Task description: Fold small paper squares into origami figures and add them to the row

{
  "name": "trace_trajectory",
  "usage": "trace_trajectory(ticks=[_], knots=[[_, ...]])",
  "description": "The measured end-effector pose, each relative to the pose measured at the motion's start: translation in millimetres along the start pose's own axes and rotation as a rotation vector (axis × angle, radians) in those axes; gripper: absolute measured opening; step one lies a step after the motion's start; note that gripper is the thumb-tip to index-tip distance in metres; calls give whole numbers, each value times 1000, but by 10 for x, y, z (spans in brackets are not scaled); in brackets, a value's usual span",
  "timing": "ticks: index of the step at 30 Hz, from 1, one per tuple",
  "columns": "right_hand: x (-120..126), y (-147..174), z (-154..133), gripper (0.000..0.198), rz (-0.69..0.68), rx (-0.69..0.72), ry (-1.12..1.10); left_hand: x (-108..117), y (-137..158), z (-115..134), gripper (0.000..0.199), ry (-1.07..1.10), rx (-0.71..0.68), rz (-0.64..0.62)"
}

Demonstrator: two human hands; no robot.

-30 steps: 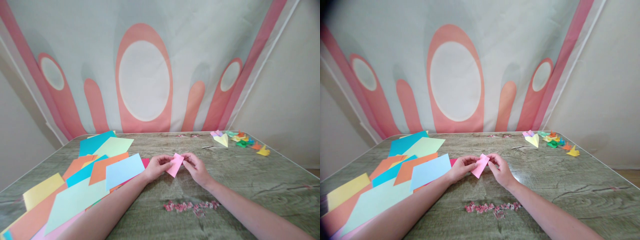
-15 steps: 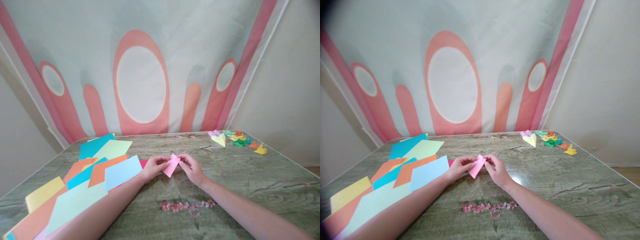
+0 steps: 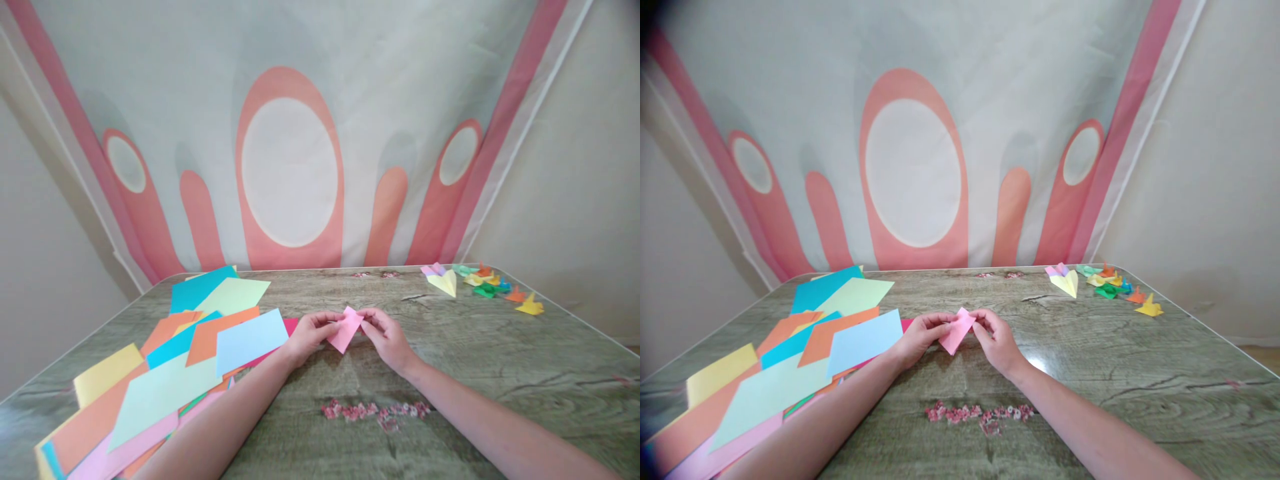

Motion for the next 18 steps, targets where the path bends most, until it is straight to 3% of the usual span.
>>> trace_trajectory(ticks=[18], knots=[[36, 4, -80, 14, 24, -19, 47, 38, 44, -59, 36, -2, 19, -46]])
Point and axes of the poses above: each hand's wrist, its own y-axis away from the middle knuckle, its own x-axis out of the back of the hand, z = x × y, the point moved 5 cm from there along -y, towards the middle knuckle, and after that the axes turned 14 degrees about y, right-handed, at the moved point
